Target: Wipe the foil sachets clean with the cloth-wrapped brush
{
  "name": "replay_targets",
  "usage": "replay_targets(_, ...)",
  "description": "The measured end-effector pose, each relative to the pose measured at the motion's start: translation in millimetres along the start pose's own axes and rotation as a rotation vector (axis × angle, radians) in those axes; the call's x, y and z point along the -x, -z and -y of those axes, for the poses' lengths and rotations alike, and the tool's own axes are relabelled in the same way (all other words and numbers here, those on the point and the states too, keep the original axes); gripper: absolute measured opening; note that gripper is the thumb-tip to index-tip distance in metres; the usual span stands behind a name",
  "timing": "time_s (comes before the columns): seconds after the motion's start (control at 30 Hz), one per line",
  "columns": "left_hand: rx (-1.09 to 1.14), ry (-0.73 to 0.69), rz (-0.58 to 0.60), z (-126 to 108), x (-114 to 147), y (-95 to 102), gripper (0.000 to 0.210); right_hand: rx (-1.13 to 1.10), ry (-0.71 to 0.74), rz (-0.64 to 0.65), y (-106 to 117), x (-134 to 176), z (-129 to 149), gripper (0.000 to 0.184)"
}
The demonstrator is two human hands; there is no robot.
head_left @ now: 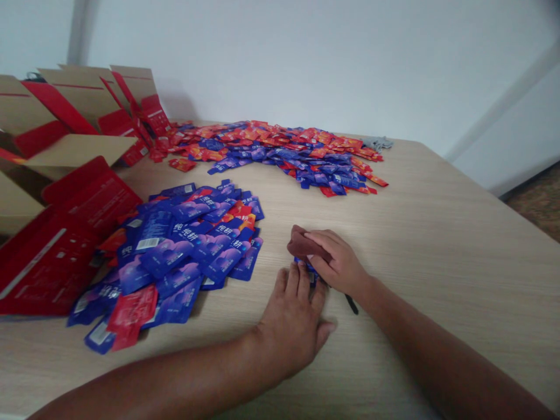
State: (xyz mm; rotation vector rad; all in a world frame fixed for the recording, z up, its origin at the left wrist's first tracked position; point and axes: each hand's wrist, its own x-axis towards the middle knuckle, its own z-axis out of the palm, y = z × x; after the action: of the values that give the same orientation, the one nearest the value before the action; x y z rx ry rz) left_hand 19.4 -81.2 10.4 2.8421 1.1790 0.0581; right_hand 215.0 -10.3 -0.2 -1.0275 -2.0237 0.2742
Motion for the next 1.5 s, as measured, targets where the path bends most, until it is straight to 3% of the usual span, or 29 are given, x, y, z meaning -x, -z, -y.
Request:
replay_targets(0.13,0.001,-0.002,-0.024,-1,0,1.5,0.079,-0.053,0.113,0.137,-1,0,2,0.055)
replay_targets(0.23,0.004,-0.006,-0.035,-1,-1,3.2,0.081,-0.042,0.090,0.193,-1,0,2,0.053)
replay_targets(0.8,0.002,-0.007,-0.012,1,0,-1.0,0.083,0.107,-0.130,0.116,-5,-5,-2,0.053)
replay_targets(1.0,-0.010,-0.012,-0.011,1,0,-2.3,0.082,0.114,-0.142,0.109,-4,-3,-2,0.054)
replay_targets(1.13,-0.015,-0.008,-0.014,0,0,-1.9,0.083,0.093,-0.078,0.131,-2,-2,-2,0.048)
replay_targets(1.33,-0.001,-0.009,-0.027,0,-1,3.0,0.080,-0.015,0.121,0.270,6,-2,-3,0.053)
replay_targets(1.5,-0.001,0.002,-0.035,-1,-1,4.6,0.080,-0.063,0.139,0.291,8,-4,-1,0.051)
